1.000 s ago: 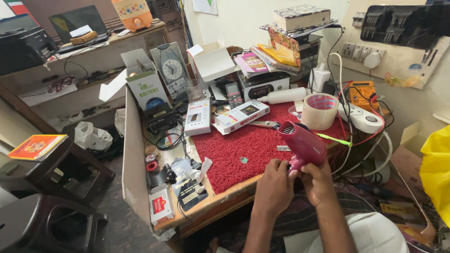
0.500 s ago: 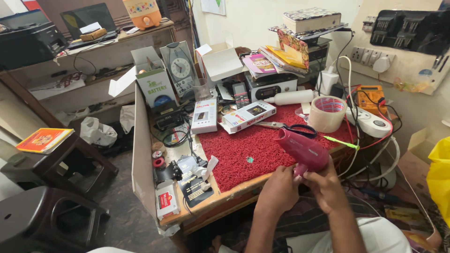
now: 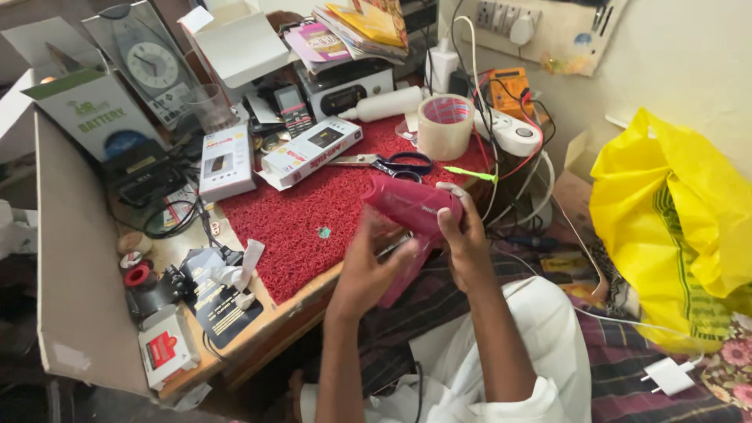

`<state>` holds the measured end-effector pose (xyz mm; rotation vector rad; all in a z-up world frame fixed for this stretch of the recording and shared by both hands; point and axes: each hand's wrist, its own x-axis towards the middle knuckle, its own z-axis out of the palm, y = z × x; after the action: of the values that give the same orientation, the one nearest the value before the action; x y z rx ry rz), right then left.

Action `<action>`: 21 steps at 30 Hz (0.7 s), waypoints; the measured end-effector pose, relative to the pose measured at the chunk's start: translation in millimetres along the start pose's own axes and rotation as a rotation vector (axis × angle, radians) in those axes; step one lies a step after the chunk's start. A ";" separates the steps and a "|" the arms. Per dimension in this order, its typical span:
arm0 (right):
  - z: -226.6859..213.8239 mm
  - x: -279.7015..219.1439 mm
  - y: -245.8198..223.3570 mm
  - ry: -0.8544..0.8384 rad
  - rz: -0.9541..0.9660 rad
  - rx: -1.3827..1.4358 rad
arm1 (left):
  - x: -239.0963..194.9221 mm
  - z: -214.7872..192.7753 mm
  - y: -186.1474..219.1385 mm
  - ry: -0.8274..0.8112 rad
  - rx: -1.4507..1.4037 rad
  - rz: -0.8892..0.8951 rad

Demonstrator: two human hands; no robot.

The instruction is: The person disassembles a pink hair dryer, removes the front grille, and manipulates internal components with their hands. They then reassemble the hair dryer by snapping the grille back into place and inspect the exterior.

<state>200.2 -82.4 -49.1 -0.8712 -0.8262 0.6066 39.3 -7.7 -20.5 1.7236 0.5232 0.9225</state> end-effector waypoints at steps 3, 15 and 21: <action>10.1 -8.2 -2.9 0.012 -0.228 -0.260 | 5.8 19.0 10.2 0.235 -0.619 0.020; 50.2 -31.5 -5.3 0.061 -0.295 -0.451 | 1.9 22.1 23.9 0.667 -0.871 -0.002; 53.2 -32.4 -10.4 0.103 -0.206 -0.371 | 3.0 21.7 35.9 0.660 -0.952 0.027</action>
<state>139.9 -89.8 -32.1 -1.1267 -0.9365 0.2267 54.9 -30.7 11.1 0.5534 0.3701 1.4595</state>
